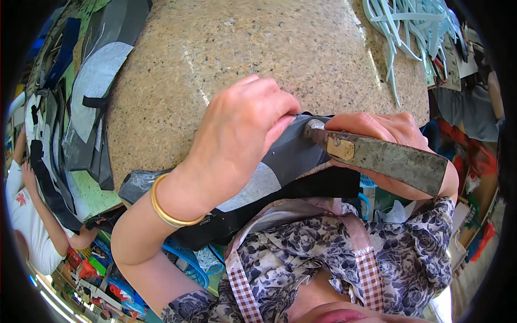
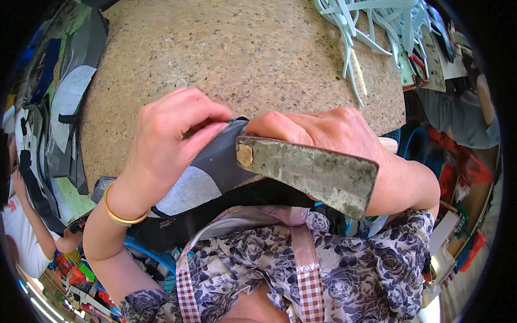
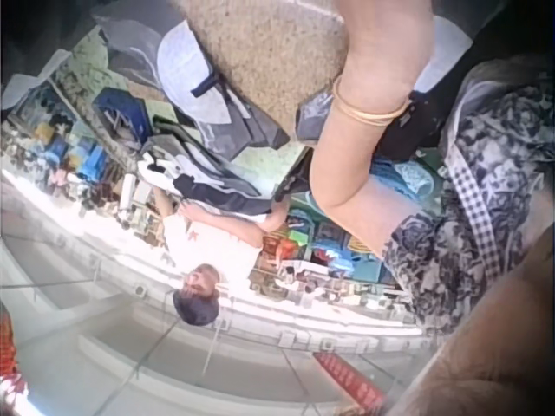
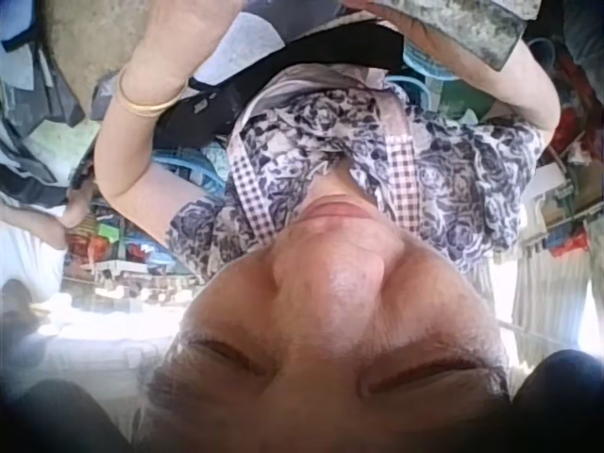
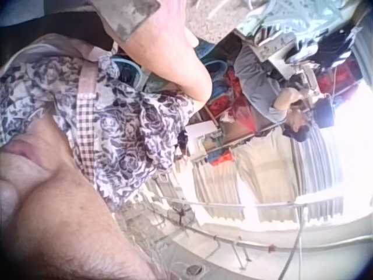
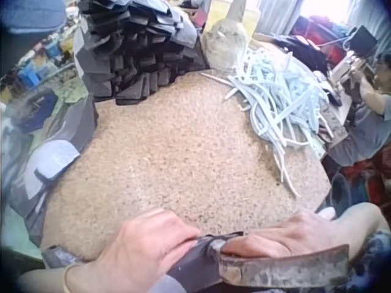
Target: The person attaches reinforcement strips to the edges of leather shoe components by hand, folds the edges over, and hammers them down using a hammer.
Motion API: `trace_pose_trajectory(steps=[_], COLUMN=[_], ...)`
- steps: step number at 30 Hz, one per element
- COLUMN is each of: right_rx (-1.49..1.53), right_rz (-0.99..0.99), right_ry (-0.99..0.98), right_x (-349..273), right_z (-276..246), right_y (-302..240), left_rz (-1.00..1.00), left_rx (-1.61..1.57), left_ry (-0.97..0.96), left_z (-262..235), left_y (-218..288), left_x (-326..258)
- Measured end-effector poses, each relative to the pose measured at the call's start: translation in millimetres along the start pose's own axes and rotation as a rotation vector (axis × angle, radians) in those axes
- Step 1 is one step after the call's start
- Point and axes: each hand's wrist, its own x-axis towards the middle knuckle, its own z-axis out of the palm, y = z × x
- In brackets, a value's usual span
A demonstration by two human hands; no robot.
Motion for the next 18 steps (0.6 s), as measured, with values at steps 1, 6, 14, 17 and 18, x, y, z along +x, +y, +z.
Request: trace_pose_trajectory(steps=[1,6,14,17,18], right_rx=[-0.004,0.035,-0.108,-0.141,-0.134], right_rz=[0.010,0.099,0.251,0.073,0.122], right_ry=[0.001,0.198,0.033,0.028,0.092], right_x=[-1.8,1.2,14.8,13.4,13.7], right_z=[-1.4,0.7,-2.6,-2.5,-1.8], right_y=[-1.2,-3.7,-8.4,0.7,-6.1], left_rz=[0.046,0.124,0.138,0.139,0.172], left_rx=[0.080,0.119,0.074,0.193,0.203], left_ry=[-0.026,0.000,0.025,-0.067,-0.039], left_z=[-0.6,1.7,3.3,0.6,1.5], left_y=[0.7,-3.4,-6.9,-1.5,4.4], left_x=[0.9,-2.2,-12.0,-13.8,-11.4])
